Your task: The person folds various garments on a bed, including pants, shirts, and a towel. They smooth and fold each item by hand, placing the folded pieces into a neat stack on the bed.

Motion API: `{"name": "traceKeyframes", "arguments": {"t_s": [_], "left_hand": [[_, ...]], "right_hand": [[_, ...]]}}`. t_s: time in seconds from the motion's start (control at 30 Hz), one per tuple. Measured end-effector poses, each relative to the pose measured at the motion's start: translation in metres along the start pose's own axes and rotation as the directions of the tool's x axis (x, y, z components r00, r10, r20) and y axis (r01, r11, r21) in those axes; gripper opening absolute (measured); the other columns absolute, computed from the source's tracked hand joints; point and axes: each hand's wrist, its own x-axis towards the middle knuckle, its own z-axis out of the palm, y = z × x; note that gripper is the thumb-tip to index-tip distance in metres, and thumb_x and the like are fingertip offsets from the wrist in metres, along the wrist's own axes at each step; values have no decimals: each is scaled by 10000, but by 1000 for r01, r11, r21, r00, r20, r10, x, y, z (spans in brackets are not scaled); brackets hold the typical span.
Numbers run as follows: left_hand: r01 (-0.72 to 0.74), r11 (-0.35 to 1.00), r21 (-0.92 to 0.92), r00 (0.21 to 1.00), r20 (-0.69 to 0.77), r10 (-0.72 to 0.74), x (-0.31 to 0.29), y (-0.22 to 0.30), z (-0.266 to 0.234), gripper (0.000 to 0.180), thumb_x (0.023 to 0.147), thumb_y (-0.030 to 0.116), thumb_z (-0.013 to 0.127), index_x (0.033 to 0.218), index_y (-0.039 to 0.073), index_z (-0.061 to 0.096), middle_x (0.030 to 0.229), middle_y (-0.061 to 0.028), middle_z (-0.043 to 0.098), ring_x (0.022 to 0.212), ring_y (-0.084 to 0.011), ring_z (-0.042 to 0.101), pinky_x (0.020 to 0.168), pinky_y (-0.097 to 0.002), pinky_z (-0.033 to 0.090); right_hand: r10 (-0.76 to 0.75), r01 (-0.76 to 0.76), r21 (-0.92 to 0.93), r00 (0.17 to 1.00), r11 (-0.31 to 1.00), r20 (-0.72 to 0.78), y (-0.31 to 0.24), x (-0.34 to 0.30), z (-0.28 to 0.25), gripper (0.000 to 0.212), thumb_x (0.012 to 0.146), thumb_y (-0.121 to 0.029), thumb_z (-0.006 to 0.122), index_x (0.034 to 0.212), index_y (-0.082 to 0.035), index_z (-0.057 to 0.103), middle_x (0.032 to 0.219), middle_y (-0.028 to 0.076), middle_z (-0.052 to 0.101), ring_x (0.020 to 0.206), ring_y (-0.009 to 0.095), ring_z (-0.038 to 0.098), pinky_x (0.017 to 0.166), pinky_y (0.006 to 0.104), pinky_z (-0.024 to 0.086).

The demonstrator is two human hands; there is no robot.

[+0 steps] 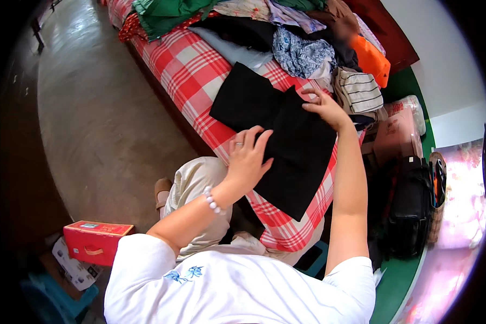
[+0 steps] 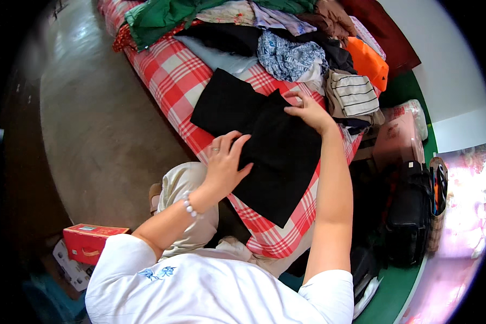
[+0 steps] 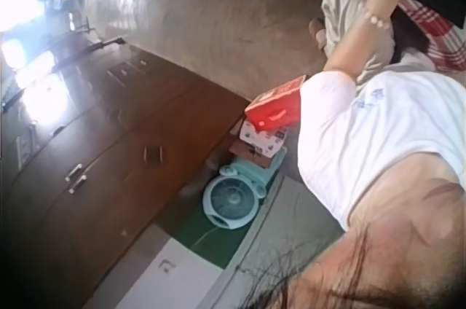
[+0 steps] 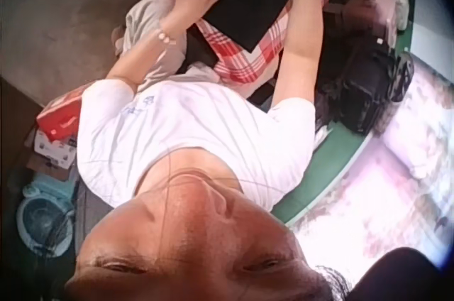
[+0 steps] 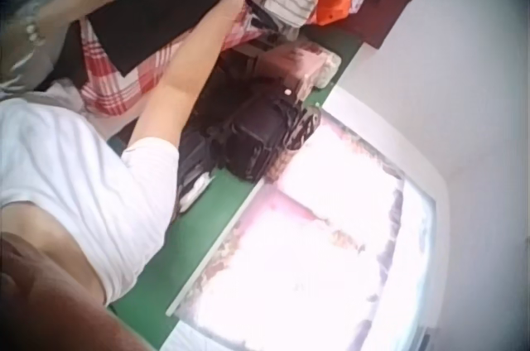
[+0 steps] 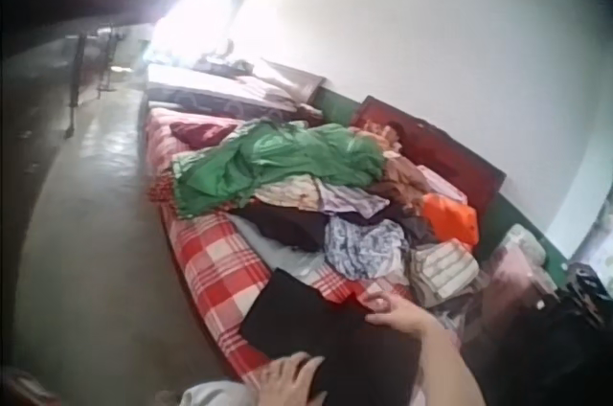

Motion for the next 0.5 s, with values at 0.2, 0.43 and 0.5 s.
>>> {"name": "traceKeyframes", "arguments": {"t_s": [0.2,0.43,0.5], "left_hand": [[87,957,-277,991,-72,-111,26,-7,14,625,660,48,739,1230,58,485,1116,-140,496,911,-299,565,764,-370,489],[495,430,-755,835,276,-477,24,-63,2,201,898,99,518,1037,-37,573,695,-60,624,556,-99,574,497,-228,431],[522,381,-763,812,307,-496,22,-70,-2,199,909,115,516,1027,-33,574,697,-57,624,565,-96,580,492,-224,431]], "right_hand": [[-103,4,398,968,917,228,-26,38,23,404,908,-151,622,1292,-77,520,1107,45,619,999,115,582,784,248,489],[-224,271,844,957,464,-184,-12,43,55,388,923,-78,581,1268,-9,418,1131,134,581,1039,262,621,878,397,536],[-228,387,723,922,573,-313,-16,37,66,331,921,-46,566,1223,25,451,1130,145,561,1029,279,630,893,385,536]]}}
